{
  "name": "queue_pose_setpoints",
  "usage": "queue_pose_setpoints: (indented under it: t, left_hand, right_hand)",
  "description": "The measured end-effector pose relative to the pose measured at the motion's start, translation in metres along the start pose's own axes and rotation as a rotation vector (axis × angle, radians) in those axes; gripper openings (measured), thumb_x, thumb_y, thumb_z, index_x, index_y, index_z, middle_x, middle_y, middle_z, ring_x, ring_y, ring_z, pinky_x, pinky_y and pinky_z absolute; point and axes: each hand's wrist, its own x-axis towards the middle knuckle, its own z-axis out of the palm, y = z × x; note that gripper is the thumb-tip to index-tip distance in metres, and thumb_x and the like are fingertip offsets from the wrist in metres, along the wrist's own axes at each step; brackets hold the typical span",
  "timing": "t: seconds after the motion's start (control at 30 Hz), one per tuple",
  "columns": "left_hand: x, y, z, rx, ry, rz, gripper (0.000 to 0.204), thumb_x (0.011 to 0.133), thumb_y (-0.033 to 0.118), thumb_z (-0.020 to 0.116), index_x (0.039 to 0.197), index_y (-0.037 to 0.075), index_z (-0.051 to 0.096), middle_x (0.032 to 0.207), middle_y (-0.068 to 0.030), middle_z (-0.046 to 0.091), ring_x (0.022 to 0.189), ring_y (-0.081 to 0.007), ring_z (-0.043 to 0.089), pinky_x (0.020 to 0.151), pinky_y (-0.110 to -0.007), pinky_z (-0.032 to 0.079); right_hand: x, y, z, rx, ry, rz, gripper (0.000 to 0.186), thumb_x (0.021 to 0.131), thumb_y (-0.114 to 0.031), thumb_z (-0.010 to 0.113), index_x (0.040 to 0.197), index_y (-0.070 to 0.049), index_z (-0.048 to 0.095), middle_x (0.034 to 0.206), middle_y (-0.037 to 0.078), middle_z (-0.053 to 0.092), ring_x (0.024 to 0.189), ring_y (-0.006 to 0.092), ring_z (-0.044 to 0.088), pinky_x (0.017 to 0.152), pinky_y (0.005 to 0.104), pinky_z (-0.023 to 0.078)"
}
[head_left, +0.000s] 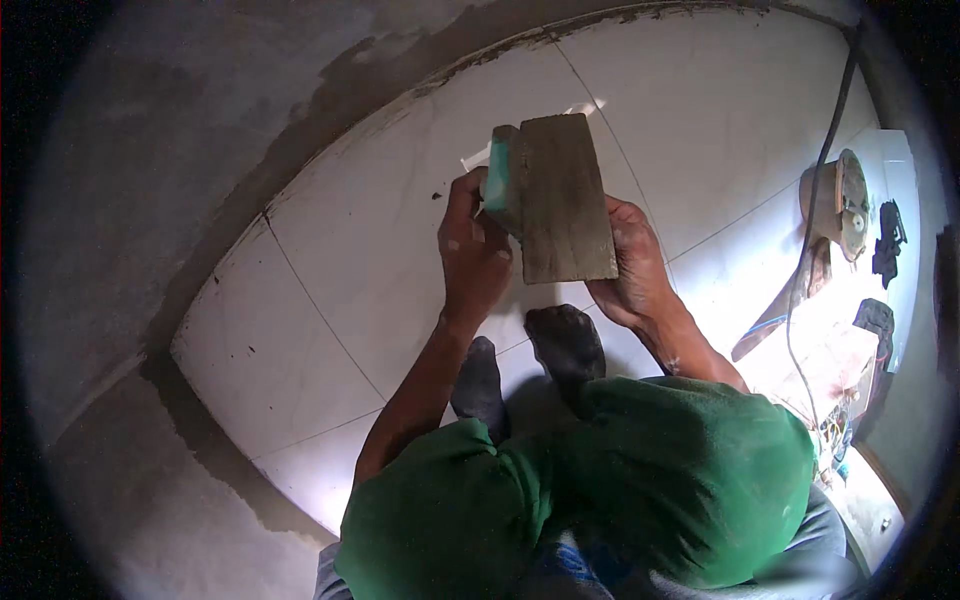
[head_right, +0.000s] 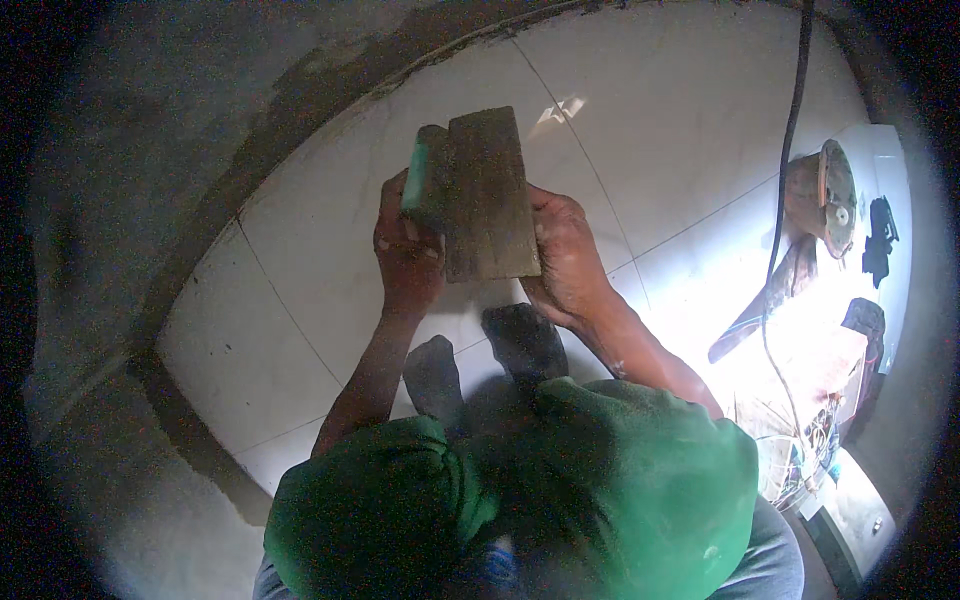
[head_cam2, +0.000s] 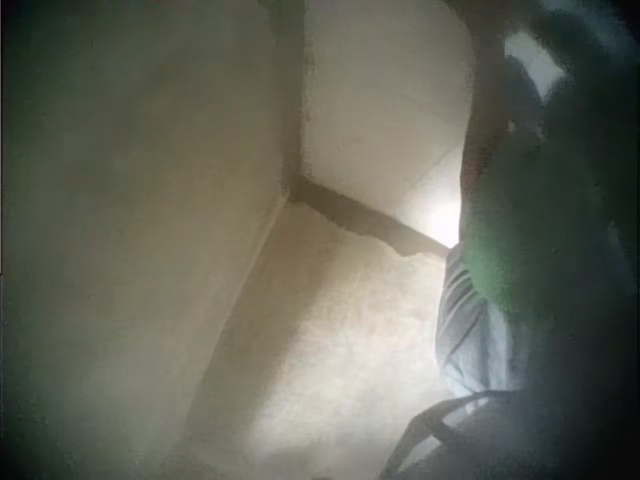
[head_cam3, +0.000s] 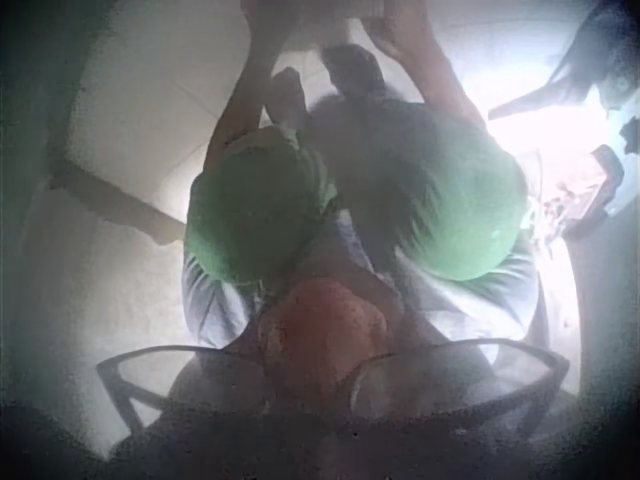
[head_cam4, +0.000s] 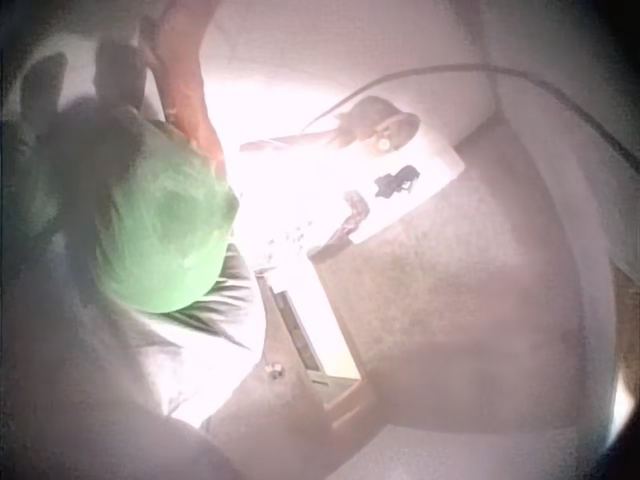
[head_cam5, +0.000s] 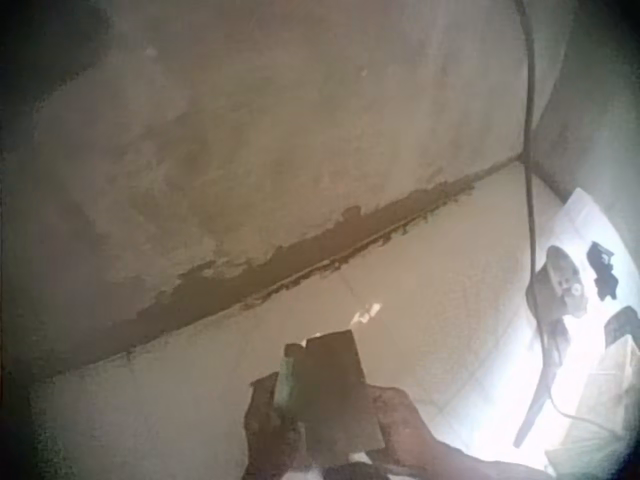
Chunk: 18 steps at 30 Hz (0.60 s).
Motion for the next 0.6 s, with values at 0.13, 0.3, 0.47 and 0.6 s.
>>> queue_pose_setpoints:
  t: [0.13, 0.3, 0.47, 0.6]
  left_hand:
    - [-0.003, -0.014, 0.001, -0.039, 0.003, 0.039, 0.05, 0.087, -0.023, 0.046, 0.128, 0.002, 0.058, 0.113, -0.0096, 0.064, 0.106, -0.0182, 0.065, 0.092, -0.034, 0.054]
    - [-0.006, -0.035, -0.004, -0.005, -0.141, -0.102, 0.04, 0.094, -0.012, 0.053, 0.131, 0.002, 0.058, 0.118, -0.0098, 0.067, 0.108, -0.0204, 0.067, 0.096, -0.034, 0.055]
    - [-0.012, -0.045, -0.03, -1.008, -0.149, -0.552, 0.038, 0.1, 0.0, 0.054, 0.137, 0.002, 0.058, 0.128, -0.0119, 0.067, 0.111, -0.0231, 0.07, 0.096, -0.038, 0.06]
    - [-0.022, -0.048, -0.036, -1.148, -0.231, -0.727, 0.04, 0.105, 0.023, 0.058, 0.138, 0.0, 0.057, 0.13, -0.0147, 0.067, 0.113, -0.0259, 0.07, 0.097, -0.043, 0.061]
  right_hand:
    - [-0.003, -0.001, -0.001, 0.083, -0.019, -0.017, 0.038, 0.099, -0.017, 0.061, 0.126, 0.009, 0.063, 0.115, 0.016, 0.072, 0.1, 0.0201, 0.073, 0.094, 0.0359, 0.061]
    - [-0.009, -0.014, -0.004, 0.168, -0.012, -0.109, 0.05, 0.096, -0.031, 0.068, 0.129, 0.006, 0.061, 0.118, 0.016, 0.072, 0.105, 0.021, 0.072, 0.097, 0.0361, 0.06]
    - [-0.006, -0.032, 0.0, -0.633, 0.113, -0.385, 0.042, 0.101, -0.02, 0.066, 0.135, 0.004, 0.062, 0.118, 0.013, 0.072, 0.107, 0.0225, 0.072, 0.095, 0.0333, 0.059]
    - [-0.002, -0.023, 0.009, -1.254, -0.079, -0.655, 0.045, 0.092, -0.004, 0.064, 0.136, 0.002, 0.063, 0.113, 0.017, 0.072, 0.098, 0.0258, 0.072, 0.082, 0.0386, 0.06]
